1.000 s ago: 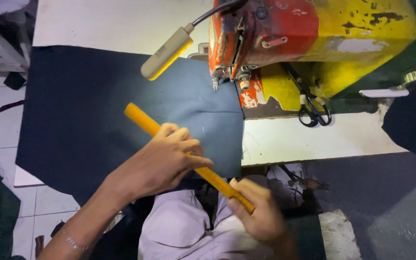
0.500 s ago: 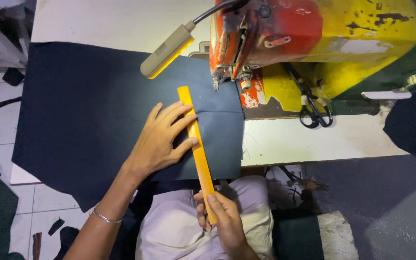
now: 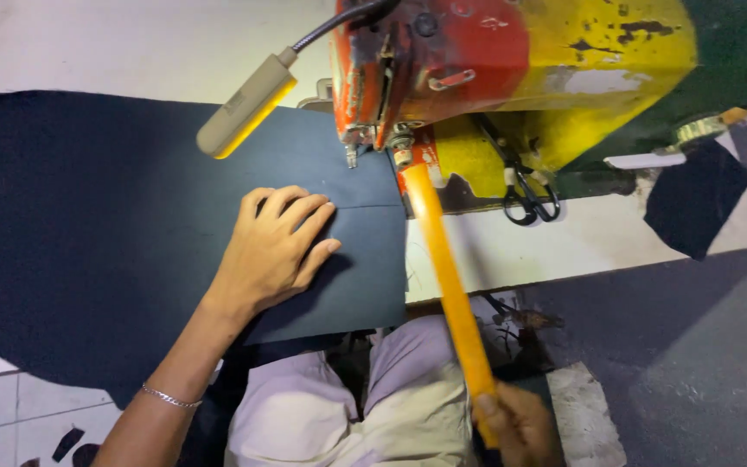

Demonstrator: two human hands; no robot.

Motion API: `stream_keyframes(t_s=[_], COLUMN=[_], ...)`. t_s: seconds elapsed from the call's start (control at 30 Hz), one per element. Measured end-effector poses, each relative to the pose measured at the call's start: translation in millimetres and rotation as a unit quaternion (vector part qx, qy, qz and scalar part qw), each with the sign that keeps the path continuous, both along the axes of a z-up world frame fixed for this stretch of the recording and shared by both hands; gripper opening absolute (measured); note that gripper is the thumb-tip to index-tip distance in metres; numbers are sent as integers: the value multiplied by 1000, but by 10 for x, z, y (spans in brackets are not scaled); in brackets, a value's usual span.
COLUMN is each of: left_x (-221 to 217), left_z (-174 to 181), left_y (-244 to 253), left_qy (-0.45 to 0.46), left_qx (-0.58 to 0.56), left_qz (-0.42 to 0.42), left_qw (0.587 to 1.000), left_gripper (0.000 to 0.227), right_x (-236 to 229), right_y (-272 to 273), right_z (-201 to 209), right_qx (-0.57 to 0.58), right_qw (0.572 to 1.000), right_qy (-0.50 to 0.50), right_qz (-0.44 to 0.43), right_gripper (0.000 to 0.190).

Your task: Marking dark blue fabric with a yellow ruler and then cutting it with scissors on a sewing workstation.

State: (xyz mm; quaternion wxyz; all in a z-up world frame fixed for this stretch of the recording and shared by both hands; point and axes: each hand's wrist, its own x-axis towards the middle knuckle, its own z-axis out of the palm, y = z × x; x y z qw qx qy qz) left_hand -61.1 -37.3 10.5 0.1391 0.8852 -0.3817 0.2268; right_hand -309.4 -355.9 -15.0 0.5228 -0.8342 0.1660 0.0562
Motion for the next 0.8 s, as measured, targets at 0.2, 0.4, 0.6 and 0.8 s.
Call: stream_keyframes(t_s=[0.2,0.4,0.6,0.8], left_x=[-50,-92,-174,-141], left_z=[-187,-217,-17,-51], left_y=[-46,-97,-129,-135], left_qy=[18,36,53,39], left_qx=[4,-41,-12,-17], left_qz=[29,28,54,44], left_qw=[999,998,997,998], left_gripper=[44,51,53,54], right_x=[1025,1919,2306,2568], right_y=[-137,-74,-267,-432], right_z=[304,63,-83,-31], right_qx=[-200,-371,-397,-463], right_qw=[961,880,875,841], right_qy=[-182,-296,-275,-272], right_qz=[58,-30,-19,62], right_gripper=[44,29,20,49])
